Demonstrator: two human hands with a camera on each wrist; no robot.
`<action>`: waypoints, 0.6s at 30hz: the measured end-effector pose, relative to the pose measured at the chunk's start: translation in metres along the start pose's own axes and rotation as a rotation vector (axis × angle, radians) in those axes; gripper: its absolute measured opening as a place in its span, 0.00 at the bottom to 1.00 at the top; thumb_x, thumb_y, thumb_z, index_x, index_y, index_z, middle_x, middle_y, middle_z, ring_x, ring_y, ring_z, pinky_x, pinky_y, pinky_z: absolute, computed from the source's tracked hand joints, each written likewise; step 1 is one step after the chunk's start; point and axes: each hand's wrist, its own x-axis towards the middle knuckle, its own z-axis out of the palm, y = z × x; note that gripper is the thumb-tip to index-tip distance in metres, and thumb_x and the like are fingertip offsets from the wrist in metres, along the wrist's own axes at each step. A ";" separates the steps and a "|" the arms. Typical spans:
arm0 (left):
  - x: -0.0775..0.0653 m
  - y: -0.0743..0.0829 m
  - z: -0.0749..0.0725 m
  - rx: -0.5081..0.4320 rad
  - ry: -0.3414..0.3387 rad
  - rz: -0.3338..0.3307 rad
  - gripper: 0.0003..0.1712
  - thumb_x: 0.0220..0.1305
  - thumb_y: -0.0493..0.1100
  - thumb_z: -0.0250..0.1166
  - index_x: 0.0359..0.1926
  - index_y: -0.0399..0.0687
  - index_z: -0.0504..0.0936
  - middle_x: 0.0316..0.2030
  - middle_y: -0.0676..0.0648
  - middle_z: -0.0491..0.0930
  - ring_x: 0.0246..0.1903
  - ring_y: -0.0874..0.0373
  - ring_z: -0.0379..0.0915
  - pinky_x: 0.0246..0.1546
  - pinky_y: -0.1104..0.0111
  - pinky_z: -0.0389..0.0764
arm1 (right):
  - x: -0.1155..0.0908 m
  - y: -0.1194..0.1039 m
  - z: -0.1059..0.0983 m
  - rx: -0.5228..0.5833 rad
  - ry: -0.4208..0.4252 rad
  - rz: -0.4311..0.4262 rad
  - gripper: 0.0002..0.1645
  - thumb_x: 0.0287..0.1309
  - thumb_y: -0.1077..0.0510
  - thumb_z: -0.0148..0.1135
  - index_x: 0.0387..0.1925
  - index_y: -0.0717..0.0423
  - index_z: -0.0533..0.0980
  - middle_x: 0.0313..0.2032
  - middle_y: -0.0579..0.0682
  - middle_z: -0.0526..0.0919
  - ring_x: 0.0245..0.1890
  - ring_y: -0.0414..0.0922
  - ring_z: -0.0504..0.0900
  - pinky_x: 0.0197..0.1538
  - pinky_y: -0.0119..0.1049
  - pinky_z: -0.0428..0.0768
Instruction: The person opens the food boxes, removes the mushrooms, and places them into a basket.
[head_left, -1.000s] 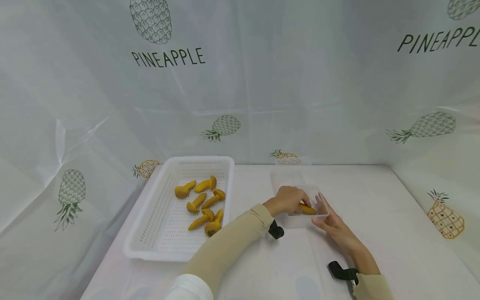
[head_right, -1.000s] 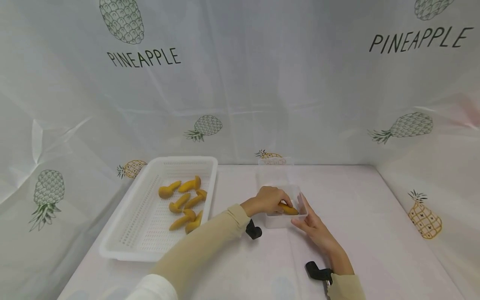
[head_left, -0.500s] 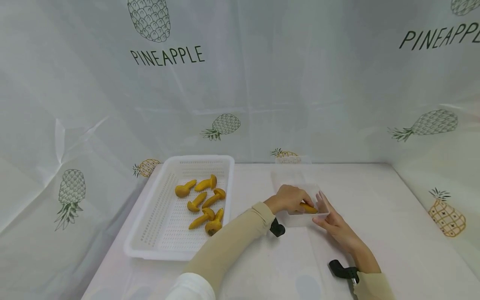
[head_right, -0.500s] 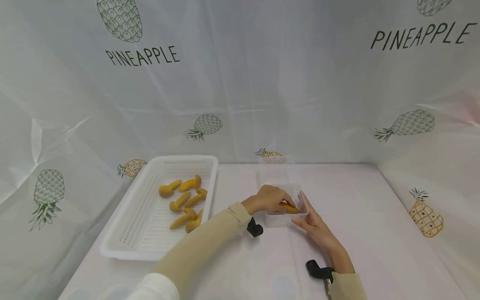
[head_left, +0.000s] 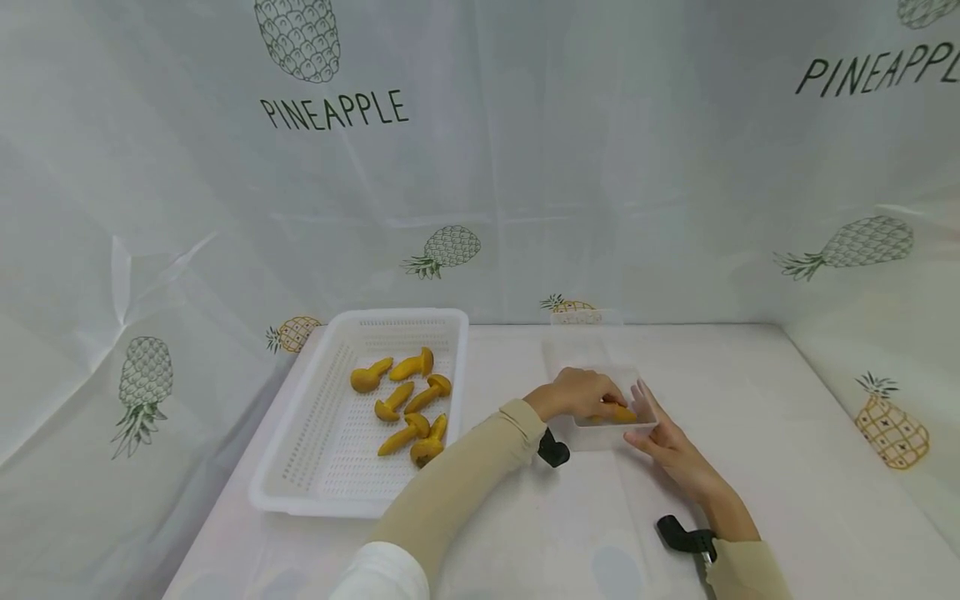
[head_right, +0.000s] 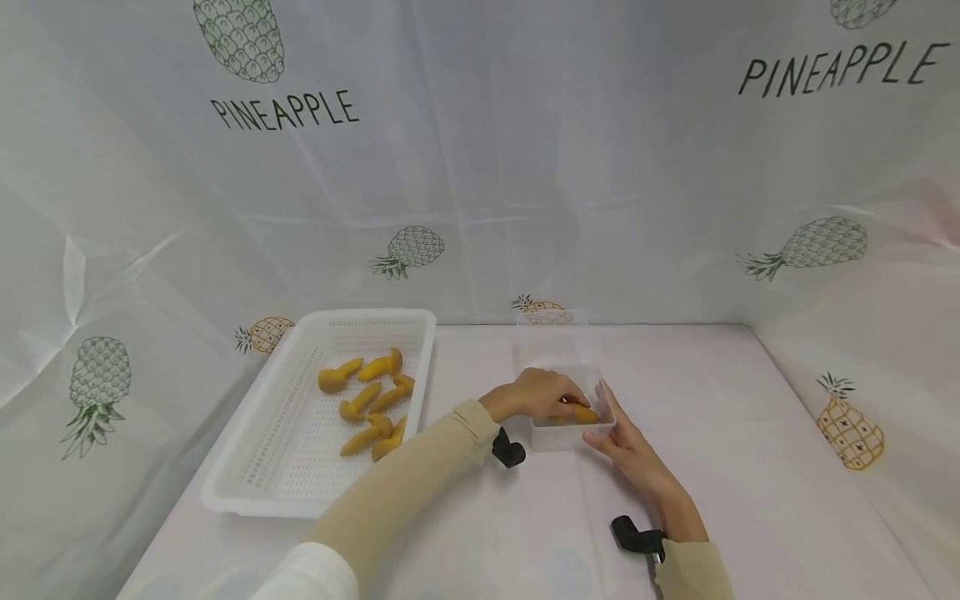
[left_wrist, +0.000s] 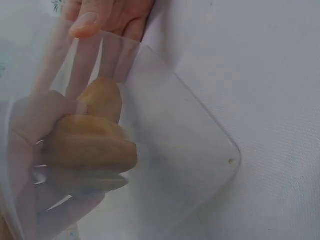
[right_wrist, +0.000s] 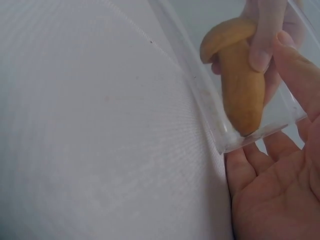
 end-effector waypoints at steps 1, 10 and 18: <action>-0.001 0.001 -0.002 -0.023 -0.004 -0.003 0.16 0.71 0.53 0.64 0.57 0.69 0.84 0.47 0.68 0.82 0.39 0.73 0.72 0.36 0.75 0.70 | 0.000 0.000 0.000 -0.001 -0.001 0.001 0.53 0.73 0.65 0.54 0.79 0.39 0.31 0.78 0.58 0.31 0.74 0.66 0.30 0.57 0.16 0.63; -0.011 -0.004 -0.016 -0.331 -0.007 0.059 0.16 0.72 0.47 0.62 0.57 0.56 0.85 0.49 0.60 0.83 0.43 0.73 0.74 0.40 0.80 0.72 | -0.001 -0.001 -0.001 -0.056 0.005 0.027 0.52 0.73 0.63 0.54 0.80 0.37 0.32 0.78 0.58 0.32 0.75 0.65 0.31 0.68 0.53 0.57; -0.021 -0.010 -0.031 -0.574 0.025 0.153 0.17 0.74 0.40 0.60 0.59 0.43 0.82 0.51 0.50 0.84 0.42 0.69 0.77 0.42 0.79 0.77 | 0.001 0.000 -0.002 0.010 0.002 0.022 0.52 0.72 0.64 0.54 0.80 0.37 0.33 0.78 0.50 0.26 0.75 0.56 0.25 0.65 0.21 0.54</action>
